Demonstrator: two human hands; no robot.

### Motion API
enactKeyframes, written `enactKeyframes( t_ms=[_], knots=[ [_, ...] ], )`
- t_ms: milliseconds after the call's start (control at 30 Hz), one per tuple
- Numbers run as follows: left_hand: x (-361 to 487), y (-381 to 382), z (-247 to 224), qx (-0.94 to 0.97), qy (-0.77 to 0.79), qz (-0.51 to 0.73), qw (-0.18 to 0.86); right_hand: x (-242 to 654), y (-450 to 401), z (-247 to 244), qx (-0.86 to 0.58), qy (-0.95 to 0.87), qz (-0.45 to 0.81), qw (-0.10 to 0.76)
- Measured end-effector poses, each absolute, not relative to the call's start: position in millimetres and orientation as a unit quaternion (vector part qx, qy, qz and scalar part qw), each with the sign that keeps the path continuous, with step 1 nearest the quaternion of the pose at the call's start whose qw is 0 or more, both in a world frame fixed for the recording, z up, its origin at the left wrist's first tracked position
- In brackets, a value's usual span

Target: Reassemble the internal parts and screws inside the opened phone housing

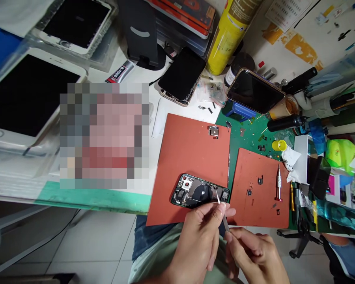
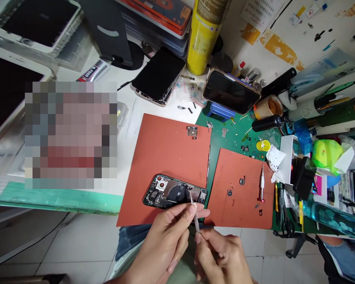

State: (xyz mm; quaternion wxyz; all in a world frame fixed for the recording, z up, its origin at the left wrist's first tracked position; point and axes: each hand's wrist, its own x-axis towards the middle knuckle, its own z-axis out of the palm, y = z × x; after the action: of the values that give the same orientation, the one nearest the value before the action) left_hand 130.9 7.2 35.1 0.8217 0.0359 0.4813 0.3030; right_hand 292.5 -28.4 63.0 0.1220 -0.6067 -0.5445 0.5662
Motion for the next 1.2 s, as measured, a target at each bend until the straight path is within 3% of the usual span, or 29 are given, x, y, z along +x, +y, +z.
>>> enactKeyframes(
  t_ms=[100, 233, 533, 600, 667, 767, 867, 967, 1200],
  knots=[
    [132.9, 5.1, 32.1, 0.068, 0.494, 0.292, 0.816, 301.0, -31.1, 55.8, -0.532, -0.768, 0.344, 0.095],
    [135.6, 2.7, 30.4, 0.089, 0.523, 0.265, 0.805, 300.6, -33.2, 51.0, -0.454, -0.878, 0.138, 0.070],
    [139.8, 6.6, 32.4, 0.099, 0.532, 0.259, 0.800, 288.8, -28.3, 58.5, -0.421, -0.905, -0.003, 0.058],
    [140.2, 5.4, 31.2, 0.105, 0.528, 0.269, 0.799, 290.1, -33.5, 57.4, -0.448, -0.890, 0.034, 0.085],
    [140.4, 3.8, 29.9, 0.099, 0.523, 0.276, 0.800, 291.3, -40.4, 55.4, -0.531, -0.824, 0.148, 0.129],
    [141.4, 1.1, 28.5, 0.073, 0.514, 0.285, 0.806, 290.8, -46.9, 52.4, -0.643, -0.555, 0.495, 0.183],
    [143.1, -1.4, 29.1, 0.037, 0.498, 0.308, 0.810, 288.6, -44.7, 53.3, -0.604, -0.212, 0.738, 0.212],
    [143.2, -2.1, 30.6, 0.015, 0.474, 0.323, 0.819, 287.3, -37.8, 59.9, -0.600, -0.044, 0.760, 0.245],
    [143.9, -0.9, 28.2, 0.001, 0.469, 0.332, 0.819, 285.9, -31.6, 70.6, -0.598, 0.079, 0.748, 0.277]
  ],
)
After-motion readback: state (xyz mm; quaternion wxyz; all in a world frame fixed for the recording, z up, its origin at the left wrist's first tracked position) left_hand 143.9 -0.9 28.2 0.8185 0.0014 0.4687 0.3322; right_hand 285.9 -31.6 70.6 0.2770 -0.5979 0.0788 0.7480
